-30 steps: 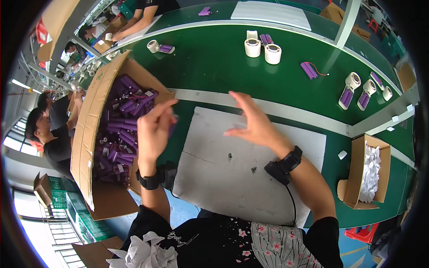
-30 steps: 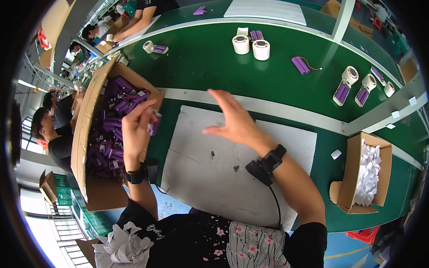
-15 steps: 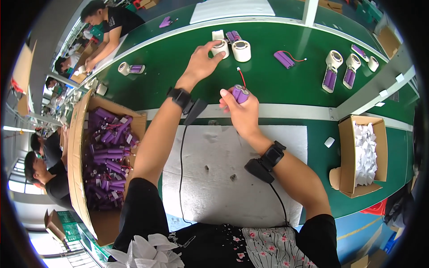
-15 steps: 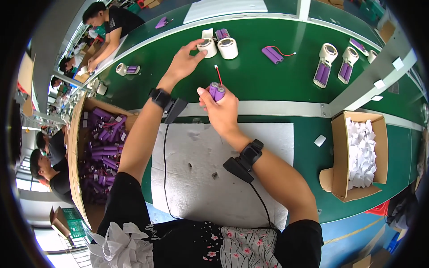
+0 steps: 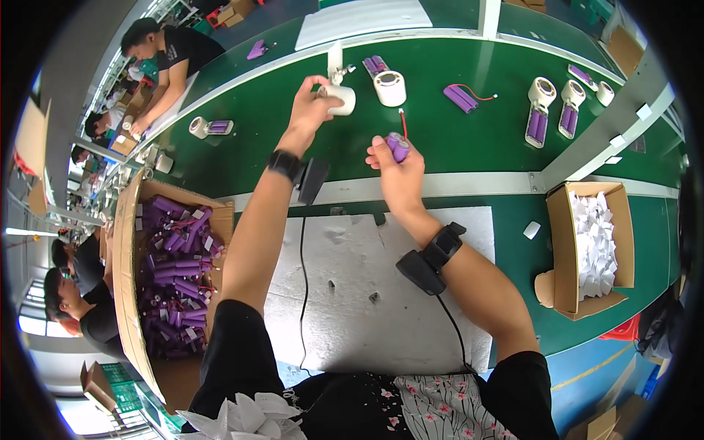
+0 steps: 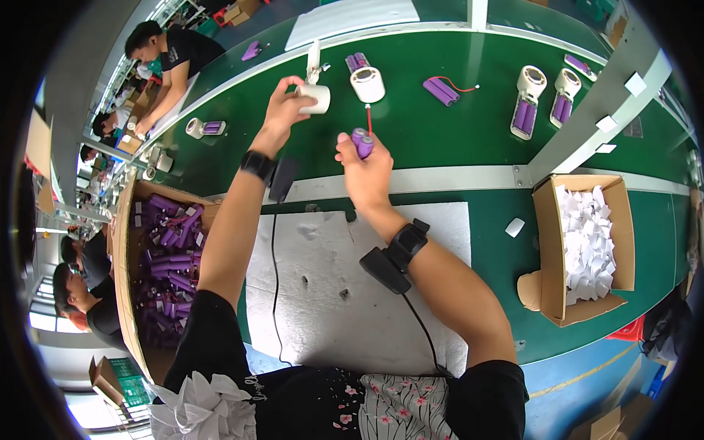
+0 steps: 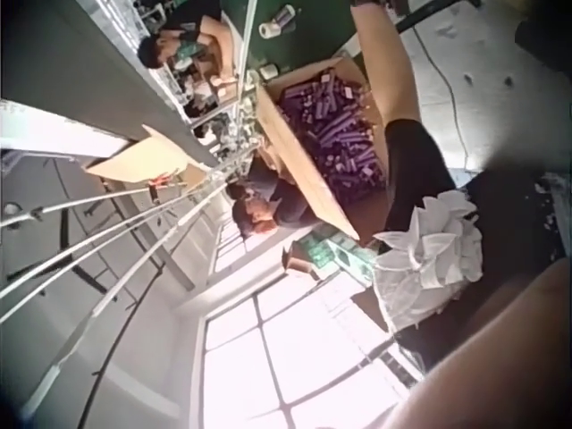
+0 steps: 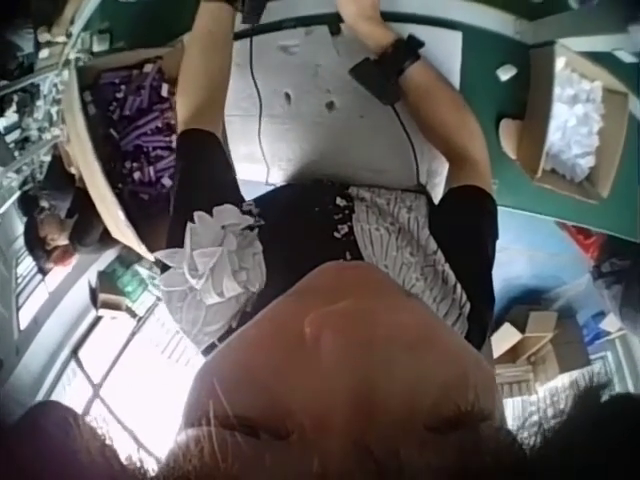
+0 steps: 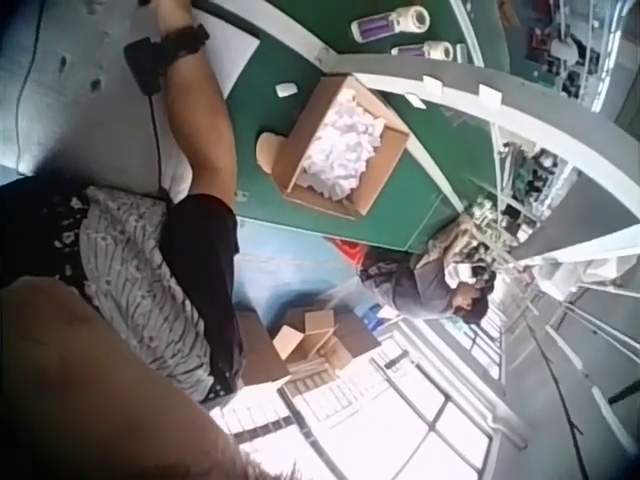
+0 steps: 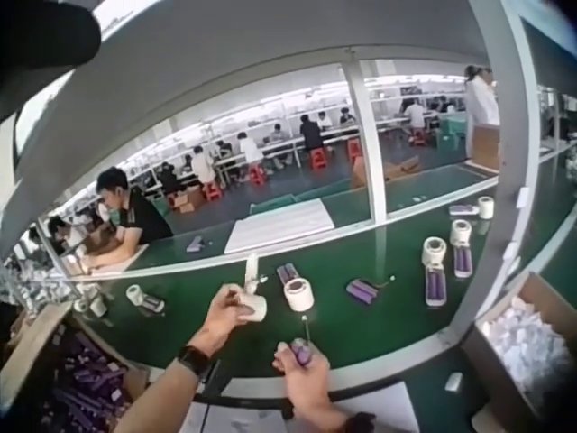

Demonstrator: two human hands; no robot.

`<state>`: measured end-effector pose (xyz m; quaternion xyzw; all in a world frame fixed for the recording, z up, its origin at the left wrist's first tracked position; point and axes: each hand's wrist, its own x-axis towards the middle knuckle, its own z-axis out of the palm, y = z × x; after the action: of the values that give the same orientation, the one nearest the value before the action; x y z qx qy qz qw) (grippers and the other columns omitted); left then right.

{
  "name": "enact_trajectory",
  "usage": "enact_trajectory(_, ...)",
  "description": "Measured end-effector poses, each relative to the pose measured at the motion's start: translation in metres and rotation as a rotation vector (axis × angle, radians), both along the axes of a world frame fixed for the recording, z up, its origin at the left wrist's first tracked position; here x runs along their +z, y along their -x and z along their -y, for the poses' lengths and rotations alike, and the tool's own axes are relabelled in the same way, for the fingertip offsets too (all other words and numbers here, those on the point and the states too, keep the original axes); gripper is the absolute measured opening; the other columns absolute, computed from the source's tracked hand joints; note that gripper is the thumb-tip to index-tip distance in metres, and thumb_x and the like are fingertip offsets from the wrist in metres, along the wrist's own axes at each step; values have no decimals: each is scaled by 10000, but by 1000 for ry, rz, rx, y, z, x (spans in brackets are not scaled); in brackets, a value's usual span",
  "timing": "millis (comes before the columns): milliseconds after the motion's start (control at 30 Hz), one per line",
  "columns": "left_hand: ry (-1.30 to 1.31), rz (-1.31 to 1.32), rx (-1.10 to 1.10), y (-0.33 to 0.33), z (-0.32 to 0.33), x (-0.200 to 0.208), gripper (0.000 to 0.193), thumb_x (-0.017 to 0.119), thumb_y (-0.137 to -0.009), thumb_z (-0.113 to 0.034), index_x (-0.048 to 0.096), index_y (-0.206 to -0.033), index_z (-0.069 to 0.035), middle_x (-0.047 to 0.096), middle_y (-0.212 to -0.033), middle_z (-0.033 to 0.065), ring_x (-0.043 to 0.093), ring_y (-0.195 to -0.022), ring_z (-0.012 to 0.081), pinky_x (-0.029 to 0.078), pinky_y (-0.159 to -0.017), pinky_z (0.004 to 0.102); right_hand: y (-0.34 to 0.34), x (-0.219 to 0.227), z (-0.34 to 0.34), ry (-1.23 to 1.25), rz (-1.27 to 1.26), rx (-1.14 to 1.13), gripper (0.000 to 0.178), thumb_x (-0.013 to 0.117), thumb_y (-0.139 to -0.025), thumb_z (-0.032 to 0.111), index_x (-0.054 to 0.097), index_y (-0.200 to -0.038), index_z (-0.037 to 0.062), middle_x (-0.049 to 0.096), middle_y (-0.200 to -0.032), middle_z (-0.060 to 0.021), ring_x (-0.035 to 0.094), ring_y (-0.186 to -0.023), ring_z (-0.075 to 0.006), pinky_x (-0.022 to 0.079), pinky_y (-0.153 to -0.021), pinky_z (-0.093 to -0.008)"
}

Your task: The person connects a battery pack to a circuit board inside a handheld fan casing by hand. They repeatedly plug and unplug the connector, press the board into the casing, and test the fan's display before setting the assembly on the workbench.

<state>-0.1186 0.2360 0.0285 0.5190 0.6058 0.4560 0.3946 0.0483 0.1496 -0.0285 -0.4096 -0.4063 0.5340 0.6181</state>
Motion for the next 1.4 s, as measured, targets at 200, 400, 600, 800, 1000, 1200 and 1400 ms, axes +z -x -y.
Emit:
enact_trajectory(200,-89,140,-441,9,106,22,303,564,-574,122,534,-814,-59,606,-970,47,585,-917,219,463,-755,279,-27,4,-11,184,-297,353,285,634,-933,290,619,-955,6,670,-842,-77,648,-723,-128,520,-606,-263)
enact_trajectory(400,-370,-260,-675,-29,172,11,280,464,-512,161,524,-722,-12,595,-1042,99,558,-970,248,454,-789,300,-67,43,16,351,136,922,329,658,-893,307,621,-1030,11,659,-892,-39,637,-751,-117,513,-602,-251)
enact_trajectory(600,-623,-184,-591,-68,181,-17,273,513,-622,160,578,-815,-22,603,-1062,99,567,-1008,278,485,-784,351,-111,46,84,113,370,787,373,786,-787,137,582,-1072,12,640,-880,-11,604,-769,-84,506,-672,-232)
enact_trajectory(800,-339,-38,-257,-79,214,-36,256,646,-723,76,605,-938,-58,605,-1058,84,588,-957,260,496,-763,354,-121,29,117,172,612,419,415,825,-731,70,565,-1049,12,653,-919,-20,594,-819,-75,502,-749,-242)
enact_trajectory(1000,-320,-124,-538,-67,216,-56,288,776,-718,-31,629,-960,-79,641,-920,57,614,-828,228,507,-727,330,-114,27,123,217,775,363,382,841,-708,45,566,-972,29,643,-931,-13,568,-815,-68,481,-732,-234)
enact_trajectory(1200,-270,-36,-584,-64,220,-53,276,772,-707,-3,656,-946,-80,652,-873,46,639,-790,222,527,-696,318,-110,22,122,-32,956,297,377,844,-686,34,572,-947,44,631,-910,-48,582,-787,-118,482,-696,-251)
enact_trajectory(1400,-269,-13,-637,-59,217,-50,300,768,-700,21,666,-965,-76,669,-897,59,671,-786,236,544,-668,303,-113,20,121,-418,1062,264,417,851,-630,14,560,-926,54,608,-866,-93,599,-812,-218,490,-705,-295)
